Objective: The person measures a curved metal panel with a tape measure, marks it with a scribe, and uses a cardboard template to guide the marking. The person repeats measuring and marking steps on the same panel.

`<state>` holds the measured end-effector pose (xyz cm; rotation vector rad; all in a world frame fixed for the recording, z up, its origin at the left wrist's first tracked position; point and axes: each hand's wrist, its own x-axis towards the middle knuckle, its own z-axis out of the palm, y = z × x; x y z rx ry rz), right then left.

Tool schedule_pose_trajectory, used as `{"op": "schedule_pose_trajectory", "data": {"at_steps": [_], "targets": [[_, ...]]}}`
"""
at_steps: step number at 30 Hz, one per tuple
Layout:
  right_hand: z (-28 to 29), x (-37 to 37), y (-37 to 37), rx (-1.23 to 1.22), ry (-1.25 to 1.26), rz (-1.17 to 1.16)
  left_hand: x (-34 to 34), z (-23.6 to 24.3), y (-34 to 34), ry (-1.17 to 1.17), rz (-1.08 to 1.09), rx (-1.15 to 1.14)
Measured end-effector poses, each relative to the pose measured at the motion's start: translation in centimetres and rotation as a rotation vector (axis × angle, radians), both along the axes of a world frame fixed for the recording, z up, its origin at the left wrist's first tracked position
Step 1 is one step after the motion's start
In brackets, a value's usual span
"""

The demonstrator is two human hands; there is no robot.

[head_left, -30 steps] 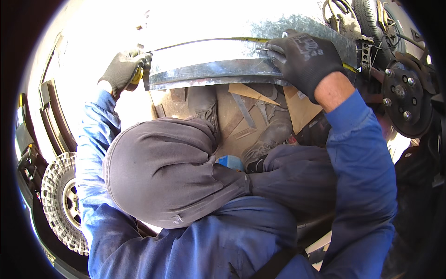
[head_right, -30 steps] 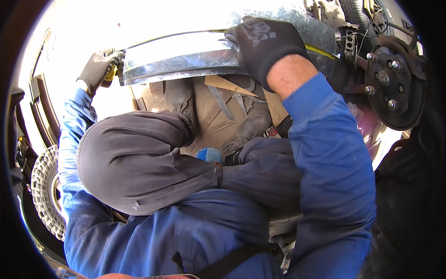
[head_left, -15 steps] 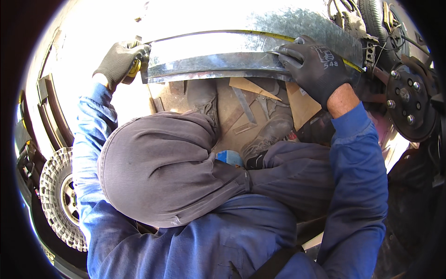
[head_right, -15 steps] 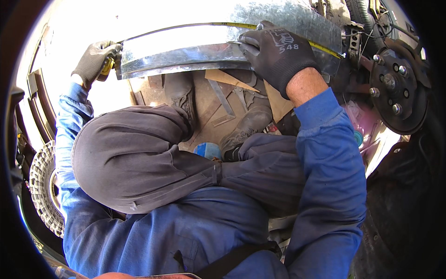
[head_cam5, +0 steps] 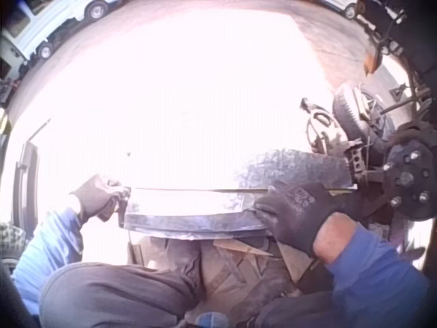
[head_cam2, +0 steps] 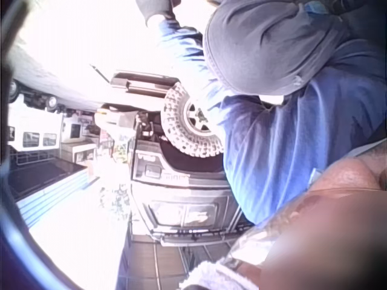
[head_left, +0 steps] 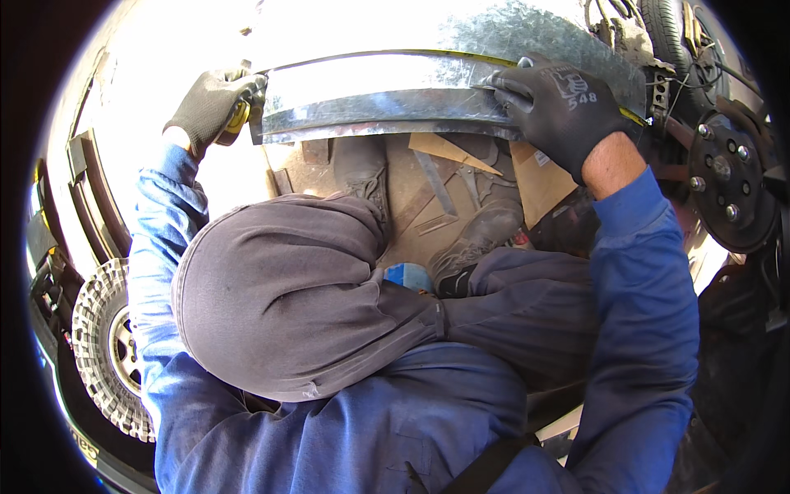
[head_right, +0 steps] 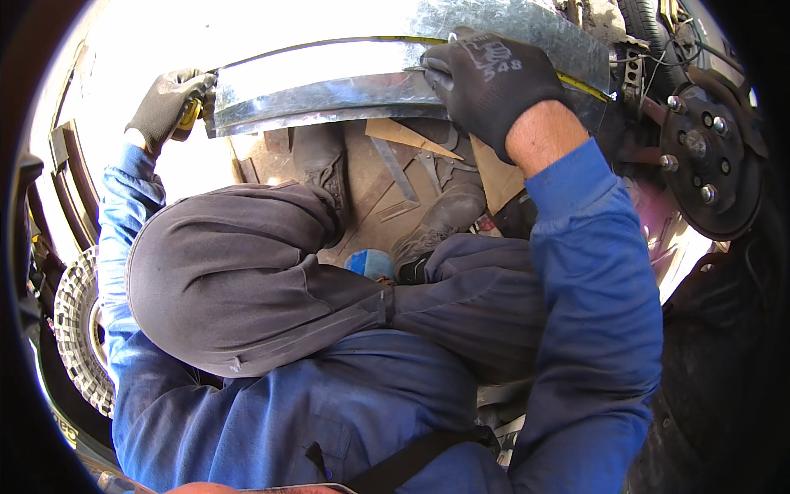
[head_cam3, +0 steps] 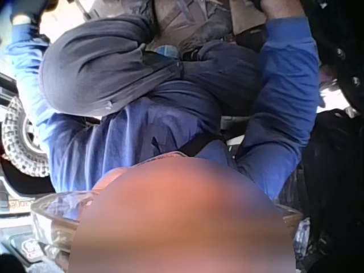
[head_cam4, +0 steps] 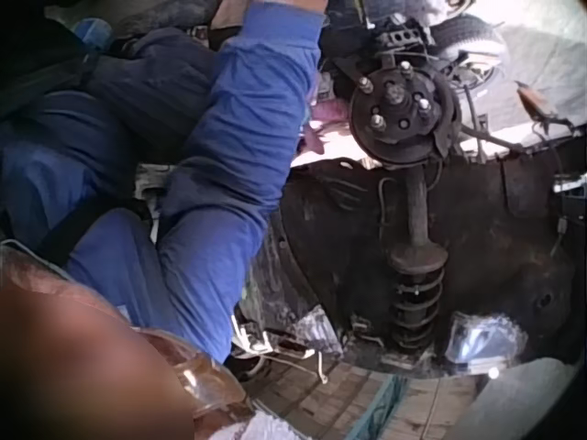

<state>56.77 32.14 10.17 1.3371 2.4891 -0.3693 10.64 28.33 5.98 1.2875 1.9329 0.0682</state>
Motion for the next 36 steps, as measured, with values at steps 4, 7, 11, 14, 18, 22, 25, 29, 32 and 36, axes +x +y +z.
{"op": "schedule_pose_trajectory", "data": {"at_steps": [4,7,11,14,18,22,25,29,32,36], "targets": [[2.3,-3.0,2.0,0.109,-0.162,0.224,0.2,0.2,0.3,-0.002,0.003,-0.03],[2.7,-7.6,4.5,0.003,-0.511,0.367,0.1,0.1,0.7,0.034,0.016,-0.093],[2.7,-10.7,6.2,-0.019,-0.64,0.463,0.0,0.0,1.0,0.042,-0.014,-0.089],[3.0,-11.0,6.5,0.023,-0.579,0.482,-0.1,-0.2,1.0,0.05,0.012,-0.106],[4.1,-7.7,4.8,0.125,-0.086,0.396,-0.5,-1.0,0.8,0.107,-0.043,-0.054],[3.8,-0.4,-1.2,0.018,0.245,0.025,-0.4,-0.7,1.2,0.113,-0.159,-0.039],[1.0,3.7,-5.4,-0.427,0.332,-0.315,1.2,0.9,1.5,0.15,-0.136,-0.064],[-1.8,6.6,-10.1,-0.498,0.057,-0.51,4.9,3.7,0.5,0.513,-0.316,0.124],[-4.2,7.4,-9.8,-0.391,0.109,-0.611,6.2,4.6,1.0,0.525,-0.328,0.181],[-6.7,7.0,-9.7,-0.41,0.39,-0.867,7.0,3.1,2.1,0.438,-0.274,0.098]]}}
